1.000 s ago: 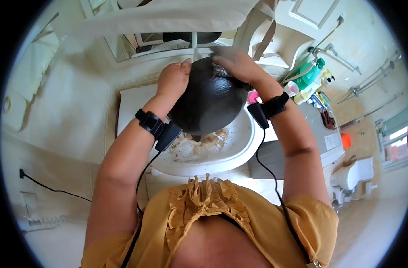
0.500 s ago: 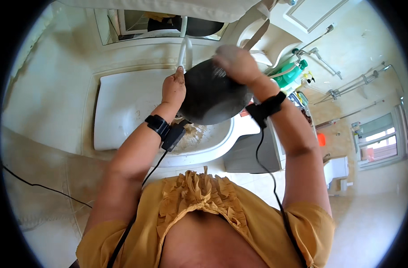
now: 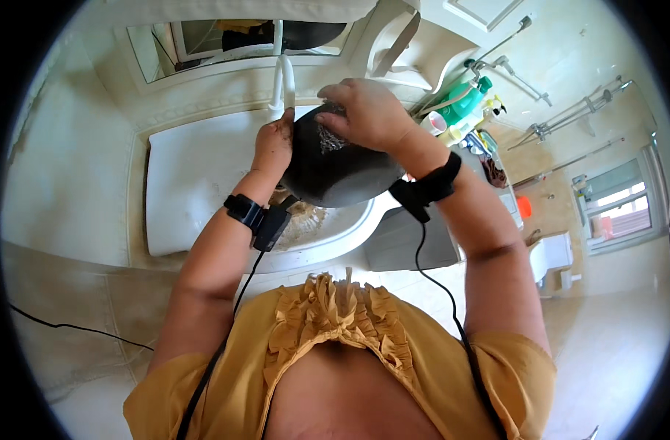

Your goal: The person scrubs the exterior and interior of a pan under running water in a sink using a scourer, turning and tilting the pan to reach different sections.

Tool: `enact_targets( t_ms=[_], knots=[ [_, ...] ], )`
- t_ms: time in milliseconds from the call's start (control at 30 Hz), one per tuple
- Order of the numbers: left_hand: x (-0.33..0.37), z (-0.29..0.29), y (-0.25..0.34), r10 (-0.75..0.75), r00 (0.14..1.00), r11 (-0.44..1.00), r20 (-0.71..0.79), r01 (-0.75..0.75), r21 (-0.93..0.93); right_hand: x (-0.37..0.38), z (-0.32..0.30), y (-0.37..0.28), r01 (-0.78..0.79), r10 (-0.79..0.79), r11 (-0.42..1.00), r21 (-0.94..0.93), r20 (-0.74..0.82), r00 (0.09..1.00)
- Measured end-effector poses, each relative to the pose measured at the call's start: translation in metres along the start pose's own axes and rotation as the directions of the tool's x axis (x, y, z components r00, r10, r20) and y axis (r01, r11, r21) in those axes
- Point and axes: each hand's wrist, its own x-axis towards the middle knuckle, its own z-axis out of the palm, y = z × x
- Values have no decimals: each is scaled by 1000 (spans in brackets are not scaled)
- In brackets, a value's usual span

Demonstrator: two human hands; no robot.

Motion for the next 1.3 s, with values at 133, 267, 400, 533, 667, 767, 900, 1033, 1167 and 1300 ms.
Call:
enact_targets(
  t_ms=[133, 267, 400, 533, 667, 767, 900, 1033, 1167, 1300],
  knots=[
    [-10, -14, 4, 107, 992, 992, -70, -111, -56, -24, 7, 68, -189, 210, 931, 312, -35, 977],
    [-17, -38, 13, -20, 998, 956, -54, 3, -292, -26, 17, 65, -213, 285, 846, 489, -78, 955],
    [-12, -75, 39, 52, 998, 997, 24, -50, -62, 3, 12, 44, -243, 256, 889, 389, 18, 967],
    [15, -74, 89, 385, 912, 816, 142, -408, 408, 37, 17, 13, -118, 135, 914, 388, -15, 991],
    [8, -47, 128, 311, 944, 607, 108, -285, 741, 51, 35, 14, -11, 99, 955, 295, -285, 953],
    [31, -82, 103, 401, 896, 441, 193, -373, 816, 54, 56, -27, 58, 66, 968, 242, -473, 878],
    [41, -114, 86, 277, 957, 764, 91, -276, 584, 40, 58, -54, 137, -7, 974, 180, -582, 813],
    [27, -122, 96, 130, 989, 876, -67, -83, 474, 32, 88, 33, -225, 434, 289, 930, 82, 897],
    [24, -131, 93, 260, 965, 866, -38, -216, 450, 44, 109, 12, 11, 310, 733, 680, -349, 885],
    [29, -163, 76, 359, 932, 741, 50, -317, 591, 69, 75, -66, 464, -184, 806, 367, -589, 786]
  ],
)
